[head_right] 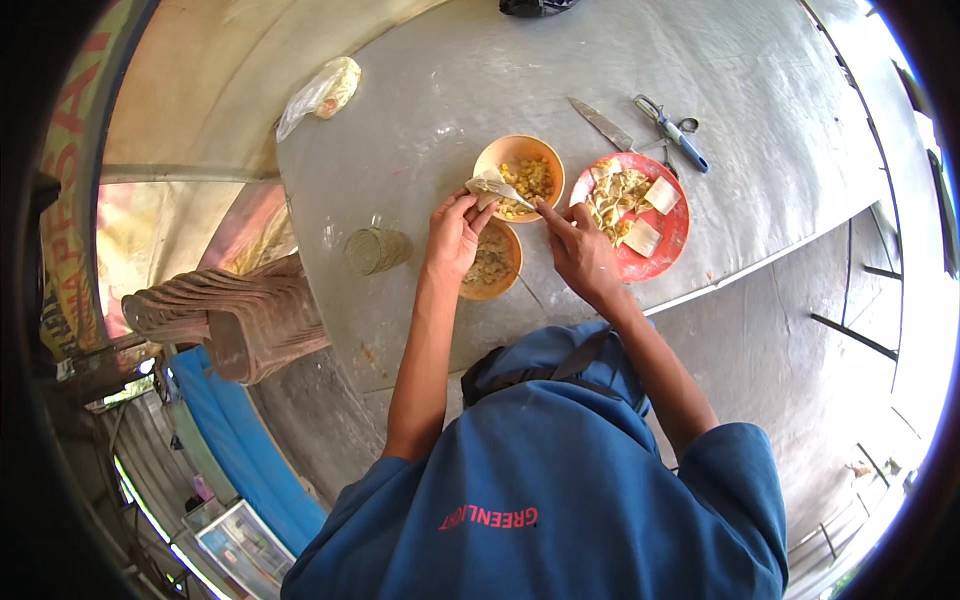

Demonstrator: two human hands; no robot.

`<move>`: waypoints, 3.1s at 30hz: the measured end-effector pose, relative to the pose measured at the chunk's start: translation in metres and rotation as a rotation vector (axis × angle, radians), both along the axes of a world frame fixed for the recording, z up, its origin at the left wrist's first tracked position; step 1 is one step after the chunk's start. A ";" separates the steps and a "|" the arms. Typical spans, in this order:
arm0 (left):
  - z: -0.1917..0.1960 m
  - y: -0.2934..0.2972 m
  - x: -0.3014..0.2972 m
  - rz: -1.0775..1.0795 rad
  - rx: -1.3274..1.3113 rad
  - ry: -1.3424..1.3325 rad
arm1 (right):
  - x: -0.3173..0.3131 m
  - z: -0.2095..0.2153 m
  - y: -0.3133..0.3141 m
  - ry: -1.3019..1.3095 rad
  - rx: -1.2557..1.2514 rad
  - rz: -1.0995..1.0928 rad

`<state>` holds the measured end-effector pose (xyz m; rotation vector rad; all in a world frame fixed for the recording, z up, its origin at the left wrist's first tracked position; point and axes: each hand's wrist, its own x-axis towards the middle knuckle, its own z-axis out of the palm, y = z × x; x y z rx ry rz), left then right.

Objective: The person assembles food by placing fillings onto flatbread pieces and folding them. They use a fork to transfer fillings from bowls onto the flatbread and then fold the pieces by hand.

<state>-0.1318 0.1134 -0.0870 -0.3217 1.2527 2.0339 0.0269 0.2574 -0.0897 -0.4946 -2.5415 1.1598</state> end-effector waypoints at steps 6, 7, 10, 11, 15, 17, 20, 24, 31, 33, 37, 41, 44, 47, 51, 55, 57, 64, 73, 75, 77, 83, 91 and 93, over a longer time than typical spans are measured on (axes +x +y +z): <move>0.004 -0.009 -0.009 -0.061 0.031 -0.048 | 0.004 -0.010 0.003 -0.010 -0.008 0.024; 0.004 -0.010 -0.010 -0.073 0.026 -0.047 | 0.005 -0.011 0.005 -0.007 0.003 0.019; 0.004 -0.012 -0.014 -0.112 0.010 -0.045 | 0.007 -0.015 0.013 -0.002 -0.012 0.032; 0.004 -0.013 -0.015 -0.126 0.005 -0.046 | 0.008 -0.016 0.016 -0.001 -0.025 0.041; -0.001 -0.015 -0.021 -0.121 -0.030 -0.040 | 0.008 -0.020 0.029 0.000 0.006 0.024; -0.004 -0.017 -0.024 -0.107 -0.039 -0.041 | 0.007 -0.018 0.035 -0.007 0.045 0.012; -0.007 -0.018 -0.029 -0.006 -0.110 0.023 | -0.002 -0.012 0.045 -0.150 0.013 -0.034; -0.010 -0.018 -0.030 0.103 -0.260 0.085 | -0.033 -0.001 0.073 -0.242 0.174 0.018; -0.021 -0.017 -0.024 0.157 -0.240 -0.015 | -0.120 0.004 0.116 -0.109 0.479 0.395; -0.024 -0.015 -0.023 0.170 -0.207 -0.051 | -0.136 0.005 0.117 -0.161 0.492 0.505; -0.027 -0.012 -0.019 0.201 -0.189 -0.059 | -0.144 0.004 0.109 -0.252 0.377 0.622; -0.028 -0.010 -0.015 0.193 -0.182 -0.052 | -0.134 0.000 0.105 -0.342 0.236 0.581; -0.026 -0.009 -0.011 0.170 -0.192 -0.016 | -0.126 -0.006 0.109 -0.386 0.205 0.549; -0.022 -0.010 -0.007 0.178 -0.224 0.009 | -0.120 -0.014 0.114 -0.442 0.056 0.481; -0.015 -0.012 -0.002 0.239 -0.213 0.005 | -0.111 -0.019 0.119 -0.431 -0.037 0.443; -0.011 -0.013 -0.001 0.252 -0.174 0.007 | -0.103 -0.002 0.124 -0.515 -0.122 0.378; -0.009 -0.010 0.000 0.219 -0.150 0.008 | -0.100 0.014 0.129 -0.539 -0.116 0.349; 0.008 0.016 0.014 0.085 -0.068 0.037 | -0.081 0.071 0.134 -0.443 -0.124 0.280; 0.037 0.030 0.023 -0.019 0.093 0.019 | -0.042 0.047 0.105 -0.255 -0.245 0.176; 0.040 0.027 0.022 -0.033 0.115 0.018 | -0.034 0.037 0.096 -0.193 -0.262 0.151; 0.042 0.025 0.021 -0.050 0.128 0.019 | -0.027 0.031 0.086 -0.096 -0.278 0.118; 0.046 0.023 0.015 -0.077 0.153 -0.014 | -0.016 0.027 0.068 0.109 -0.138 0.076; 0.042 0.021 0.012 -0.095 0.201 -0.100 | -0.008 0.021 0.053 0.218 -0.071 -0.030; 0.041 0.020 0.011 -0.085 0.193 -0.106 | -0.006 0.019 0.051 0.252 -0.036 -0.044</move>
